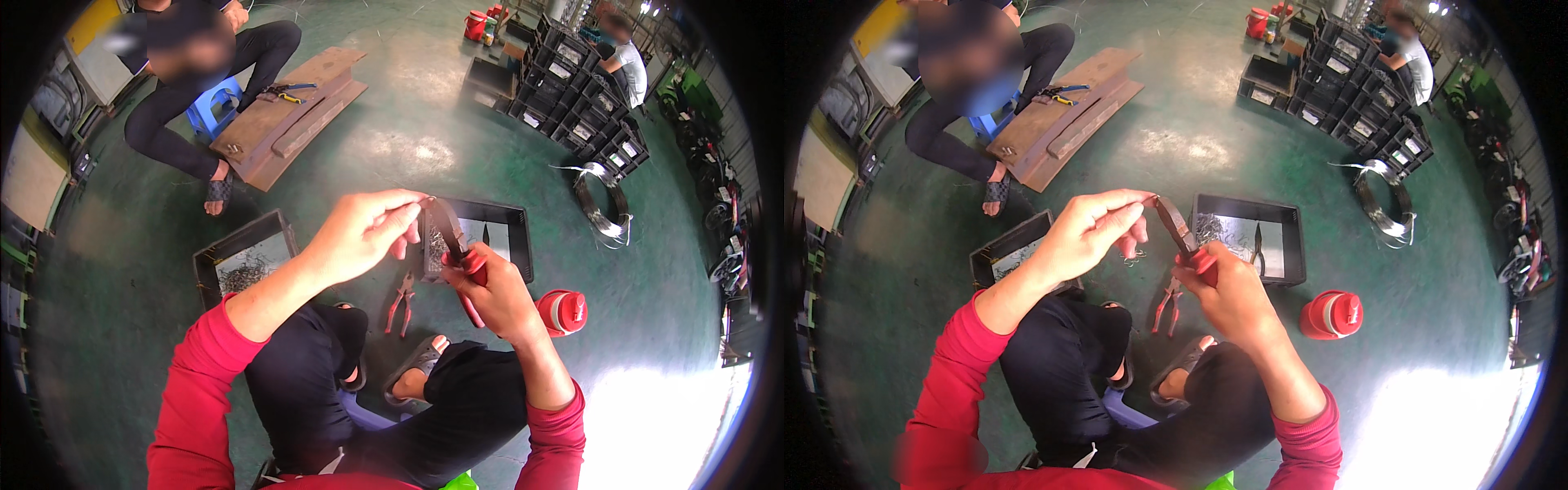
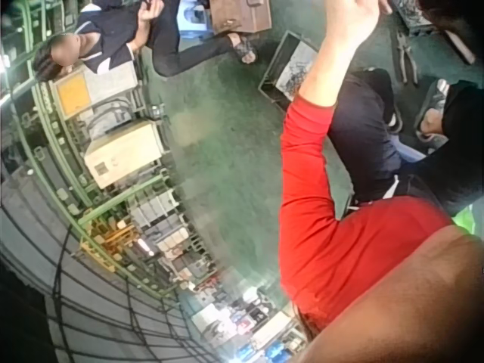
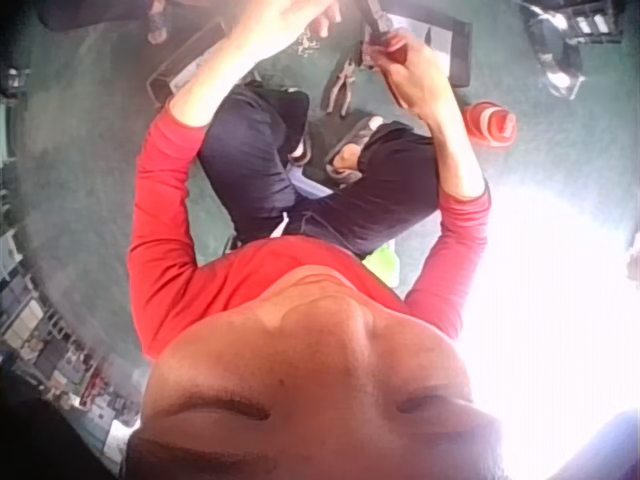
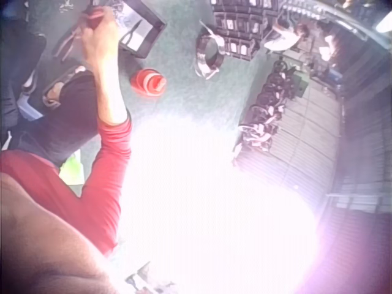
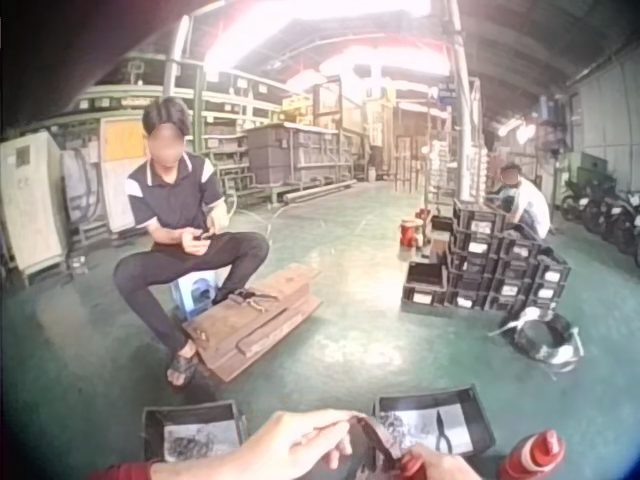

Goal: The person uses pliers to bend small metal wires into looped shapes and places them into a black tray. The person repeatedly picks up wire pieces, bends them with pliers, and deposits the finished pieces into the tray.

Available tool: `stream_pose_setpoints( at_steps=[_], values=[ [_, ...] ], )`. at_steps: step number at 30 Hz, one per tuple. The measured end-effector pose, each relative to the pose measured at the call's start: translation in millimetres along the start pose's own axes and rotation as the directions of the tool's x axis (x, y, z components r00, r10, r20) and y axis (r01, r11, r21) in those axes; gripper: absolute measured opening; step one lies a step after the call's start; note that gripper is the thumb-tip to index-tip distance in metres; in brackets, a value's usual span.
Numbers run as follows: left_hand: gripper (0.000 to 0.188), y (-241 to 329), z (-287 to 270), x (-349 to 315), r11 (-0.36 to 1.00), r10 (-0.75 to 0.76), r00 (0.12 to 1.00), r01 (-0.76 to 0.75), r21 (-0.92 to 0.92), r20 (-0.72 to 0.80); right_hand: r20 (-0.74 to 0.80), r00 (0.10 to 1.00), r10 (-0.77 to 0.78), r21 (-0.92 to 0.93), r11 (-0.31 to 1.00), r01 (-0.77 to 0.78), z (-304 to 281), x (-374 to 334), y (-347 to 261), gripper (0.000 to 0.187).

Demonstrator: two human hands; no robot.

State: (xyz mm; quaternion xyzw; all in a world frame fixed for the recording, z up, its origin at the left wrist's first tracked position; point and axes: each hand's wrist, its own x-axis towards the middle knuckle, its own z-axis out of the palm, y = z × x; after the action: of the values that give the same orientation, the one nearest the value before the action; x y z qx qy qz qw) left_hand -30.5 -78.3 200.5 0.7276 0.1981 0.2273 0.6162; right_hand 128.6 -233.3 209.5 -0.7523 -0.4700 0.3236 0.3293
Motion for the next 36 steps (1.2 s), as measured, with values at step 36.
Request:
stream_pose_setpoints(
  at_steps=[36],
  values=[
    [0.036, -4.6, -10.3, 7.0, 0.849, -0.102, 0.915, 0.284, -0.445, 0.391, 0.181, 0.982, -0.045, 0.176, 0.984, 0.013, -1.8, 1.3, 13.4, 0.026]
  ],
)
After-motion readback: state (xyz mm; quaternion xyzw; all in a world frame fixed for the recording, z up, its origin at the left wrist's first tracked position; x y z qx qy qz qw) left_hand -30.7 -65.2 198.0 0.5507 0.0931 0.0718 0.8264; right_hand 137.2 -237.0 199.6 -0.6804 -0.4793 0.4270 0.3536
